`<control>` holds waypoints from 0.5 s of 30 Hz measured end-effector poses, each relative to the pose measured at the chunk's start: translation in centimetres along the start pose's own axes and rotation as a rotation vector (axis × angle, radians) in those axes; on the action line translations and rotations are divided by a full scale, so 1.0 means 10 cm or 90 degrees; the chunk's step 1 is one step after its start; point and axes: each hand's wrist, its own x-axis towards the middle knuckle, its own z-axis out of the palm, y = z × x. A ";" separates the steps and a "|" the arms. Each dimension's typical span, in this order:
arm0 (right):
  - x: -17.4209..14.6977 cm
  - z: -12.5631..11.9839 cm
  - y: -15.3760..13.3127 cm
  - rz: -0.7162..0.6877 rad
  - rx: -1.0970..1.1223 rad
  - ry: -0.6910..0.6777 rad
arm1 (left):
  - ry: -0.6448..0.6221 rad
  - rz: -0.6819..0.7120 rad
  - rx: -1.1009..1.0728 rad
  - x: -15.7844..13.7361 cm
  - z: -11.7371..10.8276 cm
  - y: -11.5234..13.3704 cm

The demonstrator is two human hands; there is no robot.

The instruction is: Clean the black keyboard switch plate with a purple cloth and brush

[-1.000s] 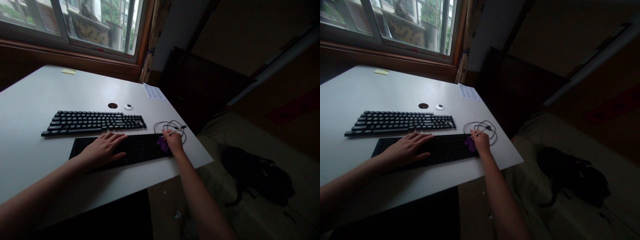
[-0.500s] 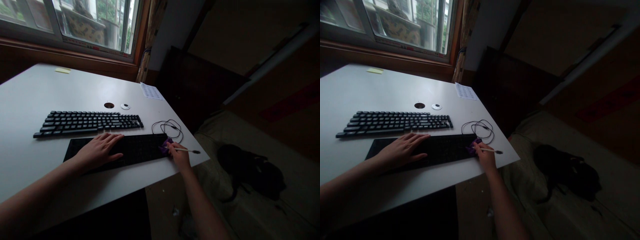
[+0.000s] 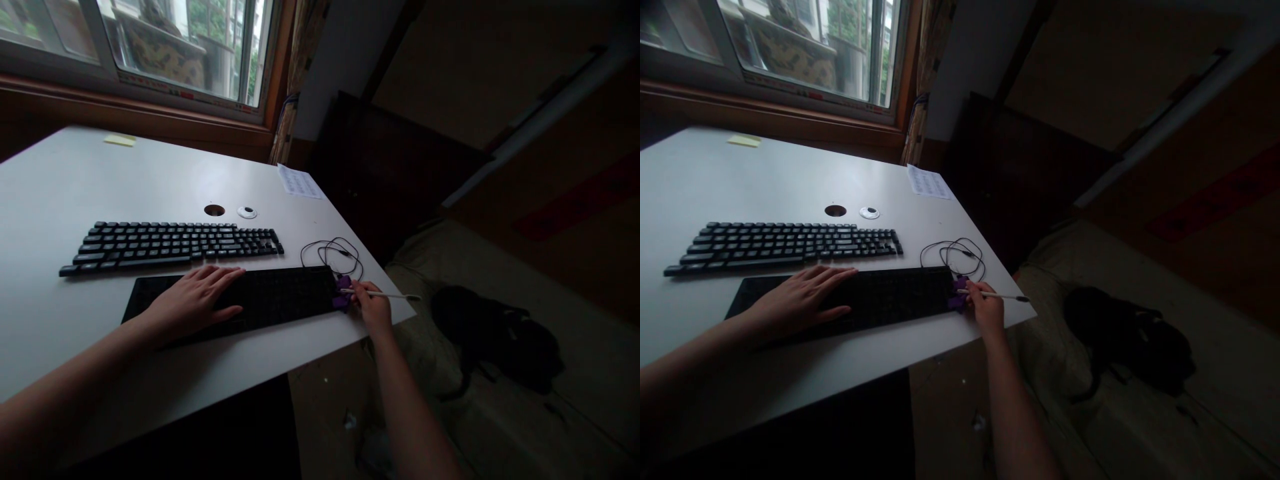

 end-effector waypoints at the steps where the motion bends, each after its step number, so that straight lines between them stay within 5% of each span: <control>1: 0.00 0.00 0.01 0.005 0.021 0.001 | 0.003 0.000 -0.001 0.00 0.00 0.00; 8: -0.02 -0.04 -0.11 -0.021 0.069 0.016 | 0.000 0.011 0.009 0.00 -0.02 0.02; 12: -0.06 -0.14 -0.18 -0.069 -0.130 0.088 | -0.010 0.007 0.016 0.00 -0.01 0.01; 15: -0.10 -0.14 -0.17 -0.088 -0.237 0.042 | -0.010 0.003 0.008 -0.01 0.00 0.00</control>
